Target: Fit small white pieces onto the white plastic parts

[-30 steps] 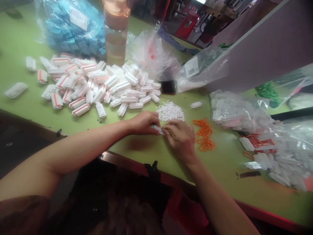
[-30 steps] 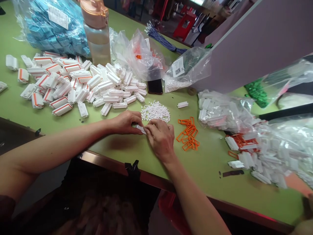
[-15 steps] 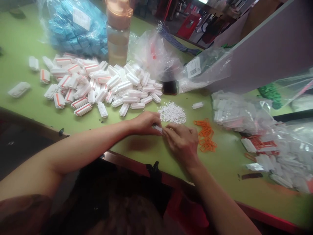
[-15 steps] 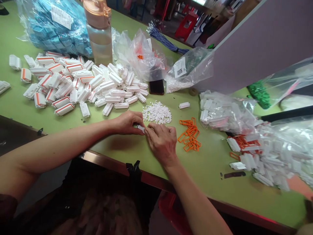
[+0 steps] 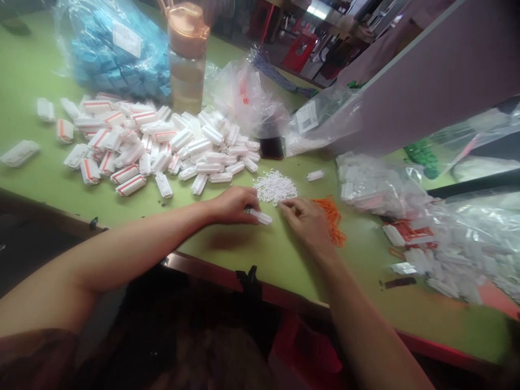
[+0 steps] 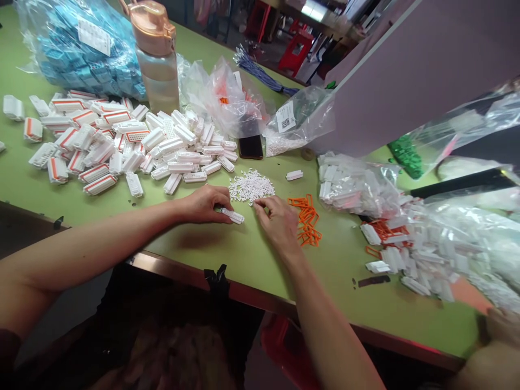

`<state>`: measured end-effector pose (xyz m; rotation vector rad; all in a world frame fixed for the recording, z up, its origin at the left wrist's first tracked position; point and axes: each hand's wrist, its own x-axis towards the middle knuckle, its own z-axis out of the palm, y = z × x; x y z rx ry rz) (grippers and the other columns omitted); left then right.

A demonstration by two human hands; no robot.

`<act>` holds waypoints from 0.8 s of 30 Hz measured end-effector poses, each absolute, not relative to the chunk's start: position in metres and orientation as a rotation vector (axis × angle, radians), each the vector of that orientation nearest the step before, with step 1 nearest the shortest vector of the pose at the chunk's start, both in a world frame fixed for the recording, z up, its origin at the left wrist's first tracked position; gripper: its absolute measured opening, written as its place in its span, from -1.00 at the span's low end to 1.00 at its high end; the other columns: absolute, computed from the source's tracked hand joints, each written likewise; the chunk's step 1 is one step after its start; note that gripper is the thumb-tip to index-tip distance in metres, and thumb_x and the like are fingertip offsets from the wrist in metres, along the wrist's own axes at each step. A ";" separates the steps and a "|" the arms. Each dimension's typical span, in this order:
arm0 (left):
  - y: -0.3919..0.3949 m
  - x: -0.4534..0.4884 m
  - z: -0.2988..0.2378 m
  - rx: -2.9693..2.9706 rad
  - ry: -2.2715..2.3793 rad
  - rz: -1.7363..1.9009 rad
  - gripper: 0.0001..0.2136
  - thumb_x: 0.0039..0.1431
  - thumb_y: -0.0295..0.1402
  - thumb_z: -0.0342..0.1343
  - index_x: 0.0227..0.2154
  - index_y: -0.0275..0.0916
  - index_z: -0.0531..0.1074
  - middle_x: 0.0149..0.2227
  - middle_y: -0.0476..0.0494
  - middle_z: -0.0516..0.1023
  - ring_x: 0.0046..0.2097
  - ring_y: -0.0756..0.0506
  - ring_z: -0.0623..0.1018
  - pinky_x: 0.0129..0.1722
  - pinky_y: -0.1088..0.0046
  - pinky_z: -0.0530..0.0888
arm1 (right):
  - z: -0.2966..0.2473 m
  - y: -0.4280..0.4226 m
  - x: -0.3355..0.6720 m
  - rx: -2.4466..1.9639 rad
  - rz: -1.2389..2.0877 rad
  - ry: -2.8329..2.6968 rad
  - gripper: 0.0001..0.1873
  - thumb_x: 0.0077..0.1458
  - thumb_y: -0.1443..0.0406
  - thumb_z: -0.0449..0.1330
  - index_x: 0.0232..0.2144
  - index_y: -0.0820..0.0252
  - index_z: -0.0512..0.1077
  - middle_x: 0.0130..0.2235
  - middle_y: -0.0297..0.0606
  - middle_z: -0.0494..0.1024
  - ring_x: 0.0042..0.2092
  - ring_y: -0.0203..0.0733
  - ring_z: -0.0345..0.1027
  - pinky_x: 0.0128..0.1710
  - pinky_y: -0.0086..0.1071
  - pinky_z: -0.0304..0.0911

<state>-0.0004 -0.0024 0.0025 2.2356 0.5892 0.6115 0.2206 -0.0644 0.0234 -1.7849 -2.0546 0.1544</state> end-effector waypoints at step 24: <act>-0.003 0.000 0.002 2.202 0.597 0.610 -0.76 0.00 -0.21 0.25 -0.35 -0.30 0.59 -0.38 -0.12 0.49 -0.36 0.01 0.43 -0.35 0.51 0.32 | 0.013 -0.090 0.214 -1.915 0.141 -1.913 -0.72 0.12 0.10 0.12 -0.45 0.13 0.50 -0.37 -0.22 0.57 -0.37 -0.16 0.37 -0.37 -0.28 0.15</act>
